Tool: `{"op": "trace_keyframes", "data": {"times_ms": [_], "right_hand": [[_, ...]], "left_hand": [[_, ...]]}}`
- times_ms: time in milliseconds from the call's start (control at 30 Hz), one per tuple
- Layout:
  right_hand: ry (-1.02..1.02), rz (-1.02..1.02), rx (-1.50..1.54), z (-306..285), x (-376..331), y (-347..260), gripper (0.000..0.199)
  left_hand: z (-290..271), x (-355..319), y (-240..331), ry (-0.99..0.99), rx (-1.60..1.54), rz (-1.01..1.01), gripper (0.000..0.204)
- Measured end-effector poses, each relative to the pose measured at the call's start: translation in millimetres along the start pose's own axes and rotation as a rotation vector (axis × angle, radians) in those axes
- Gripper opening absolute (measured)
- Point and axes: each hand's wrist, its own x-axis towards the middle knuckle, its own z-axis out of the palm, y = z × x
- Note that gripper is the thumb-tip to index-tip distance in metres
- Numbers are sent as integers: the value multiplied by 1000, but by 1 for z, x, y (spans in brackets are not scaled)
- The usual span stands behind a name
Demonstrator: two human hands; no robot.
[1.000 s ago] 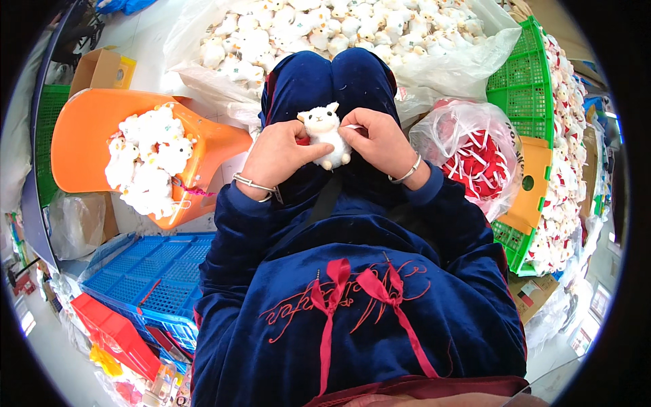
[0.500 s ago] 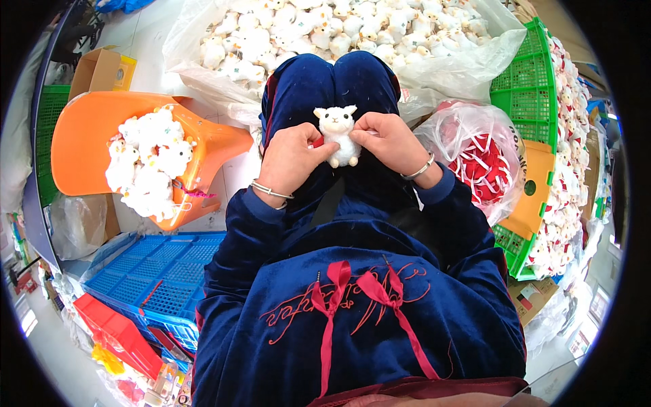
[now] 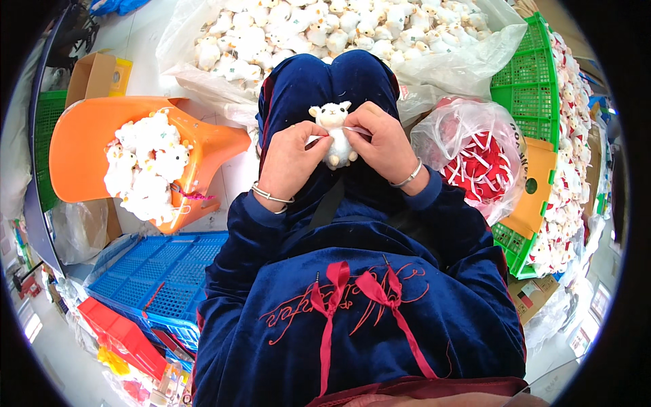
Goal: The person ties red ribbons around the necks of small white plush toys. The person picks up each toy, wraps a ribbon, and ties a knot before placing the finished toy aside.
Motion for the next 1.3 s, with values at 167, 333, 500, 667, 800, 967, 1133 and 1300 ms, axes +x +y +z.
{"op": "trace_keyframes", "data": {"times_ms": [167, 333, 500, 667, 800, 967, 1133, 1300], "right_hand": [[14, 29, 29, 2, 1, 2, 8], [21, 17, 24, 2, -1, 5, 7], [53, 28, 161, 0, -13, 3, 7], [30, 18, 124, 0, -15, 4, 10], [84, 173, 164, 7, -20, -7, 24], [84, 230, 196, 12, -21, -2, 37], [-33, 93, 86, 15, -16, 10, 30], [-140, 122, 252, 4, -10, 15, 34]], "left_hand": [[13, -2, -4, 69, -101, -15, 19], [21, 5, -5, 72, -64, -60, 22], [23, 5, -9, 63, -17, -25, 22], [25, 3, -9, 55, 24, 16, 23], [28, 0, -7, 54, 97, 42, 23], [29, -2, -8, 82, 93, 73, 22], [36, -6, -16, 92, 189, 107, 21], [30, -4, -12, 32, 60, 16, 20]]}}
